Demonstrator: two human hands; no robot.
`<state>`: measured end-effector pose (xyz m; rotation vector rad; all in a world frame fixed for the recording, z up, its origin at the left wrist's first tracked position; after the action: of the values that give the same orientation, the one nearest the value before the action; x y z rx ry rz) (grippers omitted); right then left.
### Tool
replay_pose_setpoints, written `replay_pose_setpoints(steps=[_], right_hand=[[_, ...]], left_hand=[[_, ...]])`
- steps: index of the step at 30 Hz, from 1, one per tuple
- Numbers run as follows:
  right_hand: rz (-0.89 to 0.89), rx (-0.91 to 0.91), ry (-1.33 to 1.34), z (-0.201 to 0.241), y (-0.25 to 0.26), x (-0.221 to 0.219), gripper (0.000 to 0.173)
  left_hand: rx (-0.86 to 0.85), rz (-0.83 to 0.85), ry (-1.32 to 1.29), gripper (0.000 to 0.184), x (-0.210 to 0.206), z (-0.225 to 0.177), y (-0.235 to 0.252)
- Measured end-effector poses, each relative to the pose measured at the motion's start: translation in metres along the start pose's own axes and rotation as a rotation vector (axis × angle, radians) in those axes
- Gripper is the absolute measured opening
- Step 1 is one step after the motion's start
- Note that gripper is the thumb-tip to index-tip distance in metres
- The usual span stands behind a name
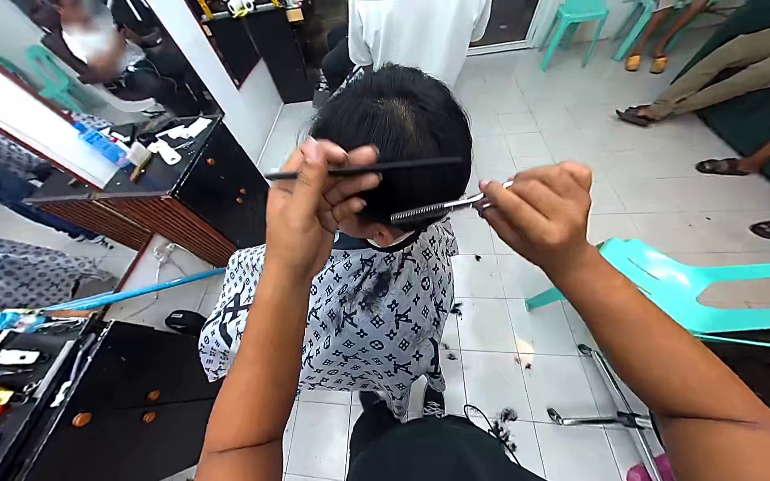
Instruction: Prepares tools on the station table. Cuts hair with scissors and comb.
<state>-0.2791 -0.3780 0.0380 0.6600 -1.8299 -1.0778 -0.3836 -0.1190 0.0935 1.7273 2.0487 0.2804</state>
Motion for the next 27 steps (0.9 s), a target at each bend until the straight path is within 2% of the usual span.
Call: replay_pose_setpoints(steps=[2, 5, 8, 11, 14, 17, 22, 27], right_hand=[[0.022, -0.039, 0.056, -0.004, -0.014, 0.0, 0.026], [0.051, -0.347, 0.264, -0.02, -0.035, -0.008, 0.044], [0.009, -0.731, 0.699, -0.034, -0.04, -0.026, 0.044], [0.047, -0.873, 1.043, -0.044, -0.031, -0.057, 0.037], [0.14, -0.861, 1.191, -0.054, -0.024, -0.081, 0.038], [0.238, -0.782, 1.316, -0.066, -0.014, -0.097, 0.045], [0.408, -0.578, 1.534, -0.085, 0.001, -0.11, 0.047], [0.58, -0.342, 1.707, -0.098, 0.018, -0.118, 0.053]], left_hand=[[0.029, -0.001, 0.192, 0.025, -0.005, 0.018, -0.017], [-0.021, 0.12, 0.361, 0.024, -0.002, 0.043, -0.042], [0.003, 0.149, 0.247, 0.019, -0.006, 0.062, -0.061], [0.073, 0.108, 0.141, 0.025, -0.027, 0.083, -0.075], [0.107, 0.057, 0.133, 0.038, -0.049, 0.1, -0.079], [0.069, -0.011, 0.164, 0.051, -0.058, 0.107, -0.078], [-0.025, -0.238, 0.35, 0.043, -0.068, 0.117, -0.075], [-0.083, -0.475, 0.43, 0.032, -0.088, 0.116, -0.067]])
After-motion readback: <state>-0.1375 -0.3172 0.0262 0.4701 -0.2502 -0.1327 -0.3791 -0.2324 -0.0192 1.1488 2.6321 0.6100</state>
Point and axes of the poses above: each hand's wrist, its own y-axis towards the middle knuckle, its own x-axis out of the back of the hand, z = x × y, the point moved 5 cm from there along y, towards the middle knuckle, and after that the axes turned 1 degree about x, right-handed, at the moved point
